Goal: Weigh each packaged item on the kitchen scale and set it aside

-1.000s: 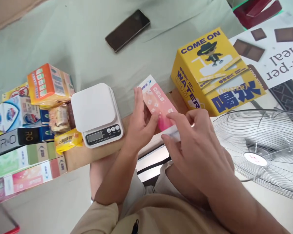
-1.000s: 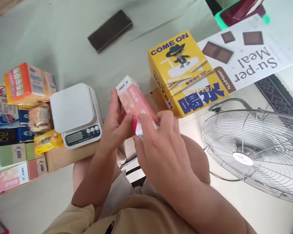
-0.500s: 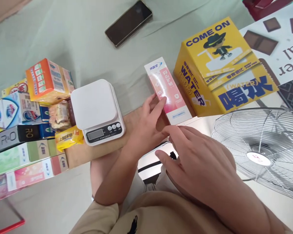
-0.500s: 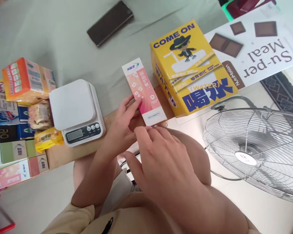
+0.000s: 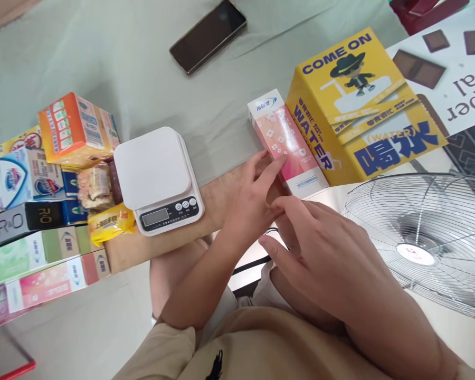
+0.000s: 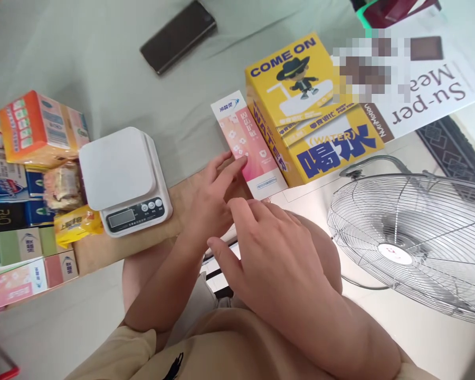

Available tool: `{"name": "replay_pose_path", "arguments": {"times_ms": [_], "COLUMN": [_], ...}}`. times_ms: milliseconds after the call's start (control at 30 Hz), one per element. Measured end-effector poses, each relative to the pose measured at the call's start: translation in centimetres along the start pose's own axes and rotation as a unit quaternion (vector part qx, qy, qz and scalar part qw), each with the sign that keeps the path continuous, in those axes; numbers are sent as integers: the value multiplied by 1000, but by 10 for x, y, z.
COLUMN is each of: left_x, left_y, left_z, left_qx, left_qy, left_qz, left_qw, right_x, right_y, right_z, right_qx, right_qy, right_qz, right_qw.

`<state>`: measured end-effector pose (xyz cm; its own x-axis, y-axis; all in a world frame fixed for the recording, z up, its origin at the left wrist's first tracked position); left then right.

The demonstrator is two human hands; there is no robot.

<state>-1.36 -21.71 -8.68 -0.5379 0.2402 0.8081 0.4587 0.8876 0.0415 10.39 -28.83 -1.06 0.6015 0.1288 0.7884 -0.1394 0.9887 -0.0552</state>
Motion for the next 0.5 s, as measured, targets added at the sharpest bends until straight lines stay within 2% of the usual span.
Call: {"name": "replay_pose_path", "arguments": {"times_ms": [100, 233, 367, 500], "left_x": [-1, 4, 19, 31], "left_y": [0, -6, -19, -33], "left_z": [0, 2, 8, 17], "left_qx": [-12, -24, -36, -37], "left_qy": [28, -6, -29, -48], "left_qz": [-6, -4, -67, -99], "left_qw": [1000, 1000, 997, 993], "right_x": [-1, 0, 0, -18], "right_y": [1, 3, 4, 13], "right_z": [-1, 5, 18, 24], "right_qx": [-7, -5, 51, 113], "right_qy": [14, 41, 65, 152], "right_qz": [7, 20, 6, -16], "right_qw": [1000, 999, 997, 982]}}
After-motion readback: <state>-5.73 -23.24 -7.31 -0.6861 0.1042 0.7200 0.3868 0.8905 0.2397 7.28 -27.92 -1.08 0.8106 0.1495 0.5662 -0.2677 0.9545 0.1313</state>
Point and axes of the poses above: each hand's wrist, its own y-axis towards the middle knuckle, its own x-axis out of the back of the hand, z = x × y, the point moved 3 cm from there along y, towards the middle knuckle, and after that the axes turned 14 degrees about y, right-handed, at the moved point
